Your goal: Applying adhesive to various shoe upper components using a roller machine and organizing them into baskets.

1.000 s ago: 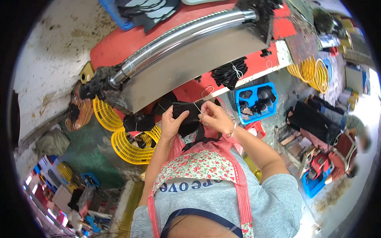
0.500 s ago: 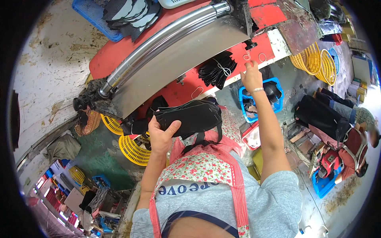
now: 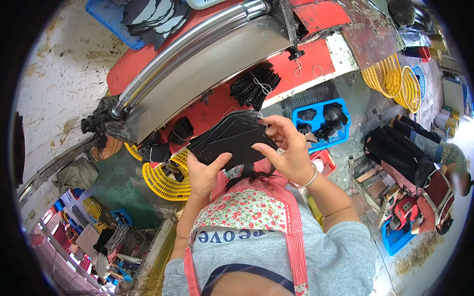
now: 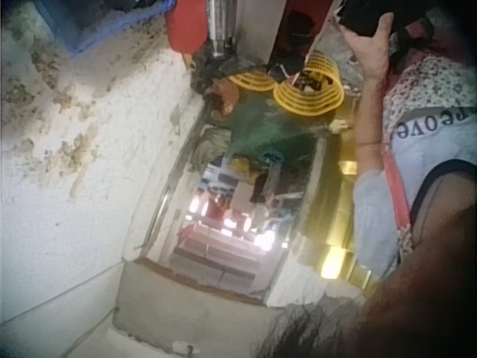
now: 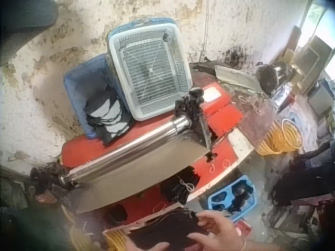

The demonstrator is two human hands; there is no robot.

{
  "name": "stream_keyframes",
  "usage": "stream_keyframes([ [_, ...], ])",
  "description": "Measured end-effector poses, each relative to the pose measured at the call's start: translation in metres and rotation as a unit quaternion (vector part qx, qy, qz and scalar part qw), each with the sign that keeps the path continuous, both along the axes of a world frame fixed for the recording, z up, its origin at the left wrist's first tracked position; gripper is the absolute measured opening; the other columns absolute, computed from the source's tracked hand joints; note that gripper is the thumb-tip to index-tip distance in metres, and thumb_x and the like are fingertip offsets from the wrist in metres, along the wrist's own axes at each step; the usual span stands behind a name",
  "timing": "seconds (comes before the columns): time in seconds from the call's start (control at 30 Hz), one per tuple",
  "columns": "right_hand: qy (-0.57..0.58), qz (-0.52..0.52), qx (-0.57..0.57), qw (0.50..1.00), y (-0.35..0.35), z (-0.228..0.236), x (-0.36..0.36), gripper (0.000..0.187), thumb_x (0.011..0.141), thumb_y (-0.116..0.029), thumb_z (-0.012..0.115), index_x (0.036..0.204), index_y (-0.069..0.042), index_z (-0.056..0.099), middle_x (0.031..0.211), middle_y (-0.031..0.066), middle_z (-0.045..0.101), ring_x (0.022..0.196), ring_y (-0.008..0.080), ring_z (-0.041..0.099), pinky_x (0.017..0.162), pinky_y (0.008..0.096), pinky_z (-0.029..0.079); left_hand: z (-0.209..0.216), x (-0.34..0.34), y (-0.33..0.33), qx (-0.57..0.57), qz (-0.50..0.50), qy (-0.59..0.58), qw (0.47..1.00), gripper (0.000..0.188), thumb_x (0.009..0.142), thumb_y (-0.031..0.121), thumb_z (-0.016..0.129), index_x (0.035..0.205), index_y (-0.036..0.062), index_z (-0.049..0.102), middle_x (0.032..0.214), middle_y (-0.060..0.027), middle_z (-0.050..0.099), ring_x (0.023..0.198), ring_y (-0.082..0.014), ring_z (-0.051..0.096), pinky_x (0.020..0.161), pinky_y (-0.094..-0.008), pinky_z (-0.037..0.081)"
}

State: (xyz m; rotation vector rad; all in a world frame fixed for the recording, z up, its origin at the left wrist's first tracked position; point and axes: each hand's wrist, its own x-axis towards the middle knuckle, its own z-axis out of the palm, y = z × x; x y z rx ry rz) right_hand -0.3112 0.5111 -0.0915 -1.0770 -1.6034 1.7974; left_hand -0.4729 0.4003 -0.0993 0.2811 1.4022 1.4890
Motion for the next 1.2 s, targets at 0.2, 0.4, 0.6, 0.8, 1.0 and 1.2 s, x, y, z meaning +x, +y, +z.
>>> stream_keyframes([
  [0.2,-0.069,0.042,0.118,0.99,0.009,0.004,0.009,0.026,0.07,0.004,0.072,0.091,0.0,0.056,0.097,0.0091,0.056,0.082,0.0154,0.06,0.07,0.0256,0.049,0.007,0.006,0.003,-0.012,-0.065,0.042,0.997,0.04,0.073,0.0,0.074,0.107,-0.0022,0.054,0.098,-0.0077,0.063,0.086,-0.0111,0.06,0.074,-0.0241,0.05],
  [0.4,-0.062,0.082,0.253,0.962,0.016,0.014,0.003,0.023,0.066,0.006,0.071,0.079,0.0,0.053,0.101,0.0145,0.059,0.085,0.0241,0.06,0.069,0.0293,0.049,0.008,0.013,0.001,-0.018,-0.036,0.017,0.999,0.033,0.076,0.002,0.073,0.105,-0.0008,0.057,0.097,-0.0058,0.063,0.085,-0.0098,0.059,0.073,-0.0225,0.049],
  [0.6,-0.058,0.076,0.412,0.906,0.012,0.006,0.002,0.022,0.062,0.009,0.069,0.077,0.001,0.056,0.101,0.0168,0.059,0.086,0.0312,0.059,0.071,0.0356,0.049,-0.012,0.017,-0.013,-0.042,-0.056,-0.028,0.997,0.041,0.092,0.031,0.055,0.117,-0.0024,0.052,0.11,-0.0116,0.06,0.1,-0.0164,0.058,0.089,-0.0294,0.046],
  [0.8,0.013,0.087,0.477,0.874,0.006,-0.005,-0.003,0.021,0.058,0.011,0.064,0.077,0.004,0.058,0.102,0.0192,0.058,0.085,0.0339,0.06,0.071,0.0397,0.05,-0.008,0.017,-0.008,0.006,0.03,-0.276,0.961,0.067,0.096,0.053,0.023,0.13,-0.0003,0.043,0.123,-0.0154,0.055,0.111,-0.026,0.056,0.094,-0.0381,0.046],
  [1.0,0.024,0.068,0.327,0.942,-0.007,-0.005,-0.007,0.028,0.059,0.016,0.065,0.08,0.0,0.055,0.099,0.0166,0.059,0.078,0.028,0.058,0.07,0.0355,0.049,-0.009,0.01,-0.013,0.035,0.098,-0.324,0.94,0.051,0.1,0.036,0.026,0.127,-0.0038,0.043,0.123,-0.0171,0.053,0.11,-0.0268,0.056,0.094,-0.0381,0.047],
  [1.2,0.04,0.148,0.306,0.939,-0.001,-0.021,-0.005,0.029,0.063,0.015,0.065,0.08,-0.003,0.05,0.087,0.0122,0.06,0.076,0.0265,0.057,0.066,0.0339,0.047,-0.028,-0.002,-0.026,0.011,0.125,-0.272,0.954,0.041,0.098,0.031,0.038,0.12,-0.002,0.048,0.118,-0.0148,0.057,0.102,-0.0239,0.06,0.083,-0.0385,0.053],
])
